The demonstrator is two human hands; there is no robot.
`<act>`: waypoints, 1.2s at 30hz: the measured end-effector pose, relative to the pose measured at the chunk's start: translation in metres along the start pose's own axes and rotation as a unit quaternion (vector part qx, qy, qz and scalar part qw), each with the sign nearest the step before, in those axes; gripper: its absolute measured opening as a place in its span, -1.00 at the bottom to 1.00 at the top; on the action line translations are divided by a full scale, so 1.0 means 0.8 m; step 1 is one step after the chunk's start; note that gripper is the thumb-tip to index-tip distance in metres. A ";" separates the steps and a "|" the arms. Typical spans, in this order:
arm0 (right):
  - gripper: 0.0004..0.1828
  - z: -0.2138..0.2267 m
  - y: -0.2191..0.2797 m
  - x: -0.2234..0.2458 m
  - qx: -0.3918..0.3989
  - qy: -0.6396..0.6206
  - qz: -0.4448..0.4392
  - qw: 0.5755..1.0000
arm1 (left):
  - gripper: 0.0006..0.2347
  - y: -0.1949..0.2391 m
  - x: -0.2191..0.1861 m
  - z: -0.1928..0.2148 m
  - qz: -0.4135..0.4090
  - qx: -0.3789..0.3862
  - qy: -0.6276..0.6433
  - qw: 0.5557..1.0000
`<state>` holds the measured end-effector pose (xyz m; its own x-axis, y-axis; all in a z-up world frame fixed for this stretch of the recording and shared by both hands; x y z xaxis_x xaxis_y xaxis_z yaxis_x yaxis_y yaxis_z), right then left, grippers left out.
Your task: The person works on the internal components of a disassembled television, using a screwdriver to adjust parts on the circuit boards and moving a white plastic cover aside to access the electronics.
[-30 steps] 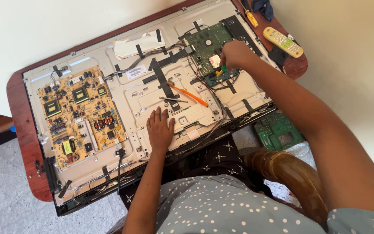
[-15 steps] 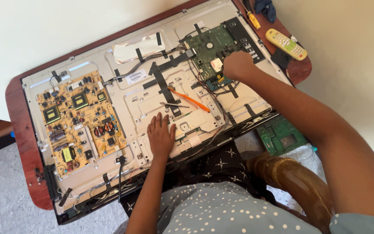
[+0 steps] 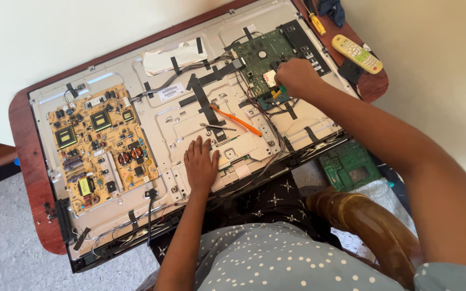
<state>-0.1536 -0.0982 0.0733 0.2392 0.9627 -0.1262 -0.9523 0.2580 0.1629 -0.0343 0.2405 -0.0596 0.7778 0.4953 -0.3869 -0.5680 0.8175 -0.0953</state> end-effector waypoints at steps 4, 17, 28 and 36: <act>-0.66 -0.008 0.002 -0.008 0.065 -0.058 -0.034 0.996 | -0.60 0.000 0.000 0.000 -0.002 -0.003 -0.001 1.000; -0.52 0.020 -0.005 0.003 0.153 -0.080 -0.204 0.964 | -0.61 0.000 0.000 0.001 -0.002 -0.006 0.005 1.000; -0.79 -0.005 -0.018 -0.011 0.124 -0.037 -0.192 0.973 | -0.60 -0.001 0.000 0.000 -0.001 -0.001 0.003 1.000; -0.84 0.003 -0.004 0.003 0.036 -0.026 -0.144 0.989 | -0.60 0.000 -0.001 0.003 -0.002 -0.002 0.007 1.000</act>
<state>-0.1494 -0.0963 0.0747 0.5089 0.8512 -0.1281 -0.8283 0.5248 0.1964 -0.0345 0.2410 -0.0575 0.7761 0.4886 -0.3987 -0.5667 0.8177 -0.1011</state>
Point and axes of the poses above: each hand's wrist, its own y-axis away from the middle knuckle, its own z-axis out of the back of the hand, x = y × z, the point moved 4 cm from there along -y, towards the middle knuckle, and after that the axes turned 11 degrees about x, right-handed, at the moved point
